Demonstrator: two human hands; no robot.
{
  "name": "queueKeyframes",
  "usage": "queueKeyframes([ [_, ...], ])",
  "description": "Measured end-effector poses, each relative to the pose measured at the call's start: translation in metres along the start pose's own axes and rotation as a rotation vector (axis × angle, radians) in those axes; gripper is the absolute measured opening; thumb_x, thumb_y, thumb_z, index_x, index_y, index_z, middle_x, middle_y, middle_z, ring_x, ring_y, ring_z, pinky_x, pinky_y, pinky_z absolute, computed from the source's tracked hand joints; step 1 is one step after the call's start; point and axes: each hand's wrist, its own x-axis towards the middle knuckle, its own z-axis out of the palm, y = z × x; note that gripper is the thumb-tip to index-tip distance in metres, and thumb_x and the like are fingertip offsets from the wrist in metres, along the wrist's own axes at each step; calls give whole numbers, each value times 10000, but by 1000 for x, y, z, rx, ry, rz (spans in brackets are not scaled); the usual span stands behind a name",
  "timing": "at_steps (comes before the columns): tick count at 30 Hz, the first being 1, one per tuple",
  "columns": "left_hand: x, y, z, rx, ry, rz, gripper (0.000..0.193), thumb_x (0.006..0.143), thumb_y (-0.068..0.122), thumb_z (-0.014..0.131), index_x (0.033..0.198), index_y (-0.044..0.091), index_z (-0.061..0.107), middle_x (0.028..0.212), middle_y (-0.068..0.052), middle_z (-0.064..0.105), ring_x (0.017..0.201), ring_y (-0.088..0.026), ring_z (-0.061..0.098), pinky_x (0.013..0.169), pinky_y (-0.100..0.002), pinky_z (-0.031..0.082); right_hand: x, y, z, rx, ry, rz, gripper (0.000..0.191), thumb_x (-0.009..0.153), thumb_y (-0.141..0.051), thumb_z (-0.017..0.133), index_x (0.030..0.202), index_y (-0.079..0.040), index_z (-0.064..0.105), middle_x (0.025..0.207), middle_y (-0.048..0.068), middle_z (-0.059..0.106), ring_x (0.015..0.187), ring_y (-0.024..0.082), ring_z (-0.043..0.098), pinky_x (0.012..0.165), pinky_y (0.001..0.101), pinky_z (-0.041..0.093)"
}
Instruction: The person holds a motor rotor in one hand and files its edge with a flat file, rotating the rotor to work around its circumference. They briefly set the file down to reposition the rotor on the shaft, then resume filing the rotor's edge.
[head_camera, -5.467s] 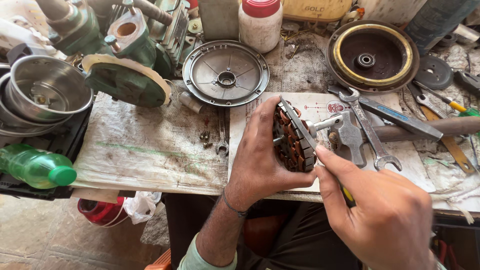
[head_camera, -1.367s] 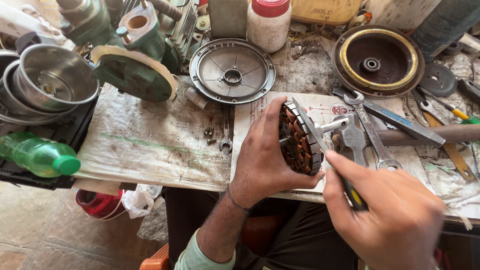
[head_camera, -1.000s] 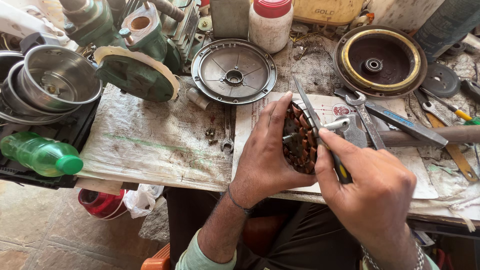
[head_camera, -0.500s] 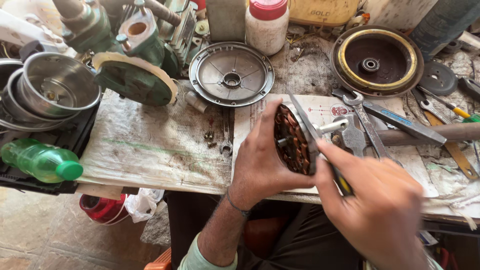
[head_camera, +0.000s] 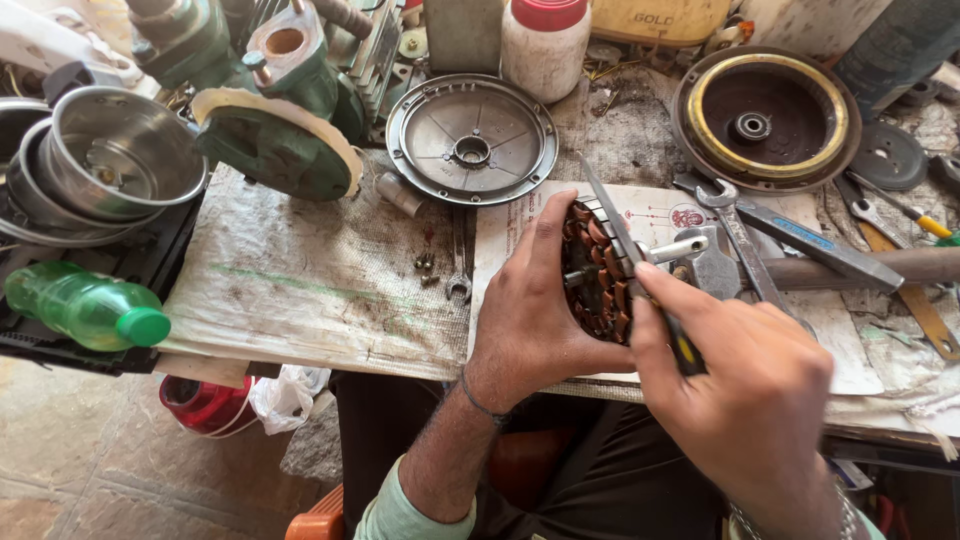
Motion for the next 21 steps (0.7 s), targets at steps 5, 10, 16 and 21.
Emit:
queueKeyframes([
  [5, 0, -1, -1, 32, 18, 8, 1349, 520, 495, 964, 1581, 25, 276, 1337, -205, 610, 1182, -354, 694, 995, -448, 587, 2, -8, -9, -48, -26, 38, 241, 919, -134, 779, 1157, -94, 783, 648, 82, 608, 537, 219, 562, 585, 344, 457],
  [10, 0, -2, 0, 20, 12, 27, 1346, 534, 485, 979, 1586, 31, 273, 1367, -207, 607, 1213, -367, 684, 1008, -453, 576, 10, -11, -4, 1, -12, 9, 247, 849, -88, 791, 1092, -44, 783, 623, 98, 592, 528, 256, 544, 559, 383, 439],
  [16, -2, -2, -1, 19, 9, -3, 1348, 518, 466, 976, 1586, 43, 271, 1345, -198, 612, 1178, -358, 696, 987, -442, 585, 7, -10, -6, -45, -17, 12, 238, 825, -83, 795, 1060, -46, 797, 598, 104, 587, 507, 259, 538, 541, 387, 434],
  [21, -2, -2, 0, -12, 7, 19, 1333, 546, 470, 969, 1601, 42, 277, 1341, -181, 627, 1183, -337, 712, 999, -436, 596, 10, -12, -10, 5, -13, 40, 226, 852, -84, 770, 1077, -58, 782, 653, 98, 630, 535, 239, 574, 578, 374, 459],
])
